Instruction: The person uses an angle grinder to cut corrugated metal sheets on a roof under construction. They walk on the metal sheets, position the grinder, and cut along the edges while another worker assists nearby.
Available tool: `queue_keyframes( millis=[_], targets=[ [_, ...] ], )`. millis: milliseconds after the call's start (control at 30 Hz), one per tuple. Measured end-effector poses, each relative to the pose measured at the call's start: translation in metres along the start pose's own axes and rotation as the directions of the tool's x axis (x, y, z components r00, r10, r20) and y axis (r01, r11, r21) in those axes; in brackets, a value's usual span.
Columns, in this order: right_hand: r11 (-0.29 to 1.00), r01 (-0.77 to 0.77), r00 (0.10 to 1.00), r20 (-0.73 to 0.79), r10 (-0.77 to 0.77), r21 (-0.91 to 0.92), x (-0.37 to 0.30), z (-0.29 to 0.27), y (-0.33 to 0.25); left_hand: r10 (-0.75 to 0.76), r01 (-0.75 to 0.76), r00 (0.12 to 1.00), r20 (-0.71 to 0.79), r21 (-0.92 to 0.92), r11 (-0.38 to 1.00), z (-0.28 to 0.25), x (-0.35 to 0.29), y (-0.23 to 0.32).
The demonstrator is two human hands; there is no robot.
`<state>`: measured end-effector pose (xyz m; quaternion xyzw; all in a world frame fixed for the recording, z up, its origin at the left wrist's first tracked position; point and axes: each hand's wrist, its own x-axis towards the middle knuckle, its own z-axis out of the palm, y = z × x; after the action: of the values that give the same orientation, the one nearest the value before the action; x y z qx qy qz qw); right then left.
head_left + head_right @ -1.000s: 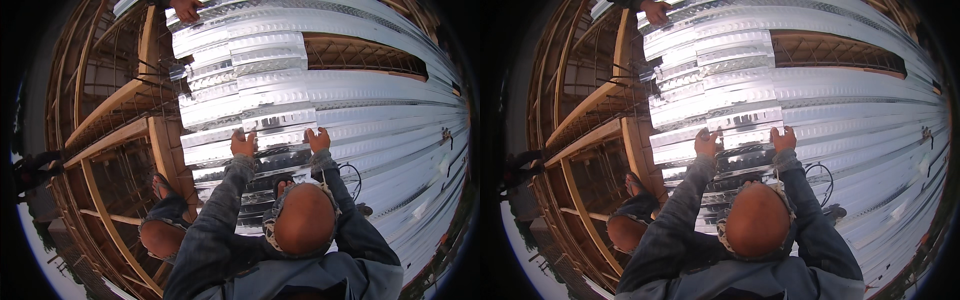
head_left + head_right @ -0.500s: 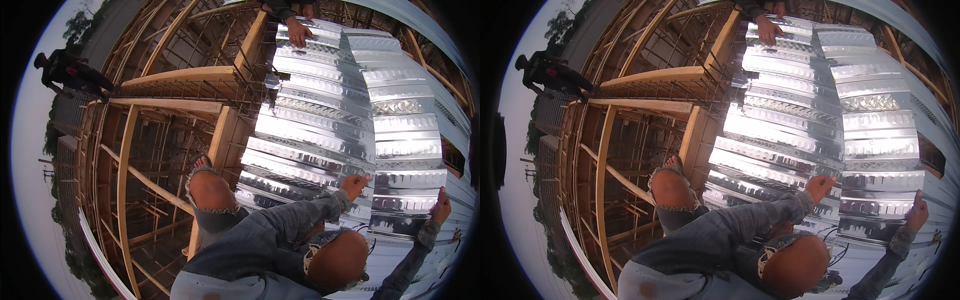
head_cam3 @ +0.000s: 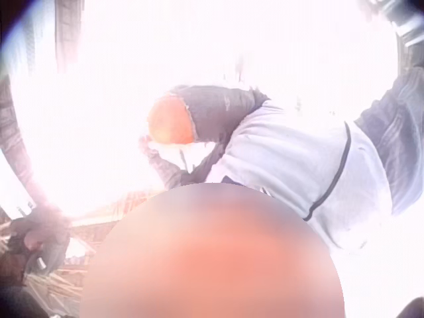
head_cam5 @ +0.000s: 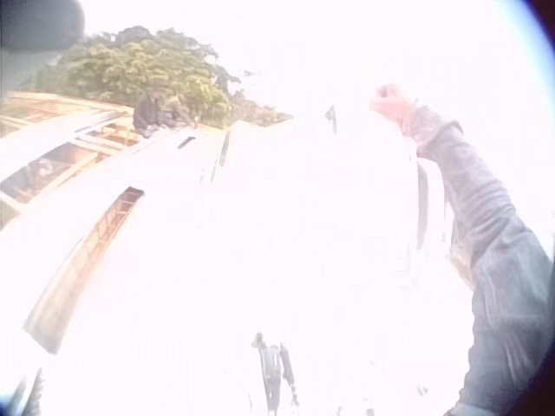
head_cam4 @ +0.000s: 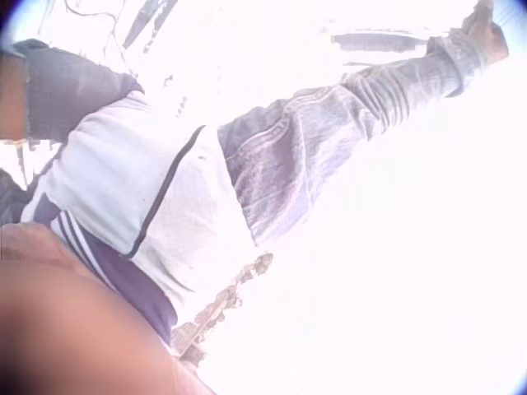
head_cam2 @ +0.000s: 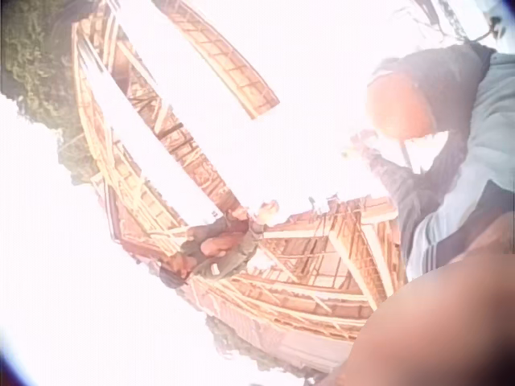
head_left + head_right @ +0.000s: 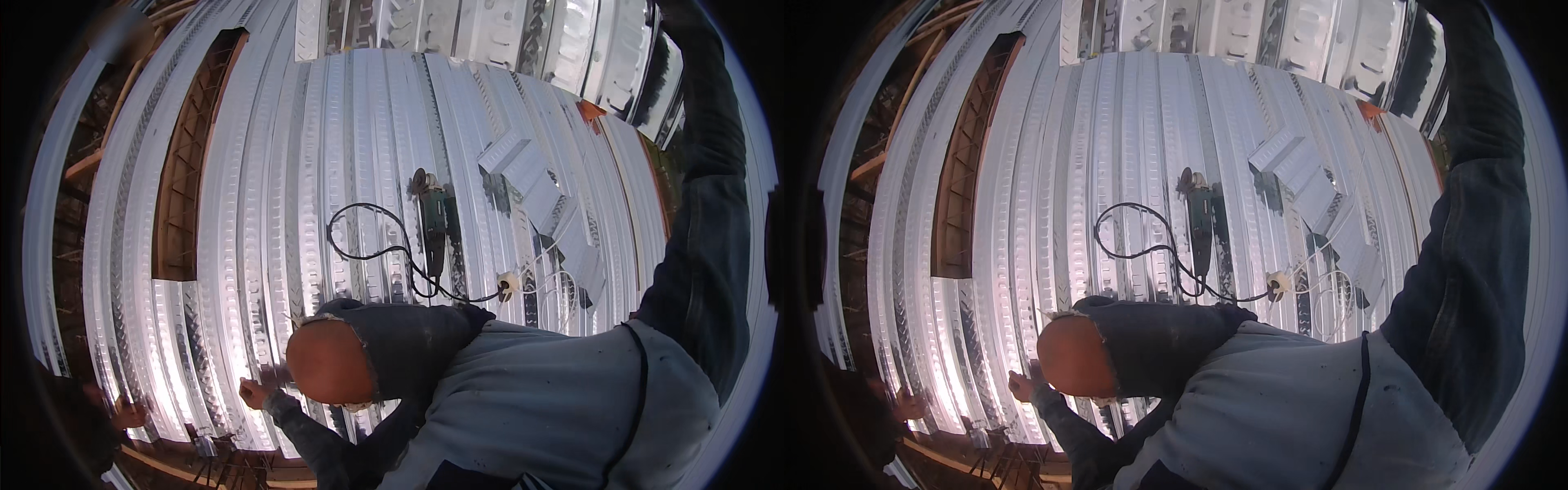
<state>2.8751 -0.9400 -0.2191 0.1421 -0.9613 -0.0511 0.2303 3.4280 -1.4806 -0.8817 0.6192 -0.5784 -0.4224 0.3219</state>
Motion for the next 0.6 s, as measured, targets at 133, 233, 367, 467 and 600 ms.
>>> queue_keyframes(
  millis=[133,233,367,467,600],
  targets=[
    [0.912,-0.251,0.961,-0.194,0.196,-0.325,-0.068,-0.06,0.118,-0.04,0.035,0.995,0.089,0.056,0.998,0.015,0.015,-0.029],
    [0.23,-0.576,0.709,-0.34,0.618,-0.784,-0.123,0.01,0.159,-0.028,-0.002,0.989,0.143,0.205,0.979,0.02,0.015,-0.04],
    [0.857,-0.353,0.872,0.2,0.446,-0.375,-0.237,0.217,0.051,0.145,-0.154,0.987,0.073,0.14,0.978,0.016,0.017,-0.053],
    [0.933,-0.323,0.727,0.672,0.137,0.159,-0.351,0.319,-0.117,0.257,-0.272,0.961,0.1,0.181,0.945,0.015,0.014,-0.064],
    [0.773,-0.068,0.497,0.693,-0.521,0.63,-0.447,0.338,-0.301,0.435,-0.471,0.882,0.182,0.306,0.827,0.018,-0.012,-0.064]
  ],
)
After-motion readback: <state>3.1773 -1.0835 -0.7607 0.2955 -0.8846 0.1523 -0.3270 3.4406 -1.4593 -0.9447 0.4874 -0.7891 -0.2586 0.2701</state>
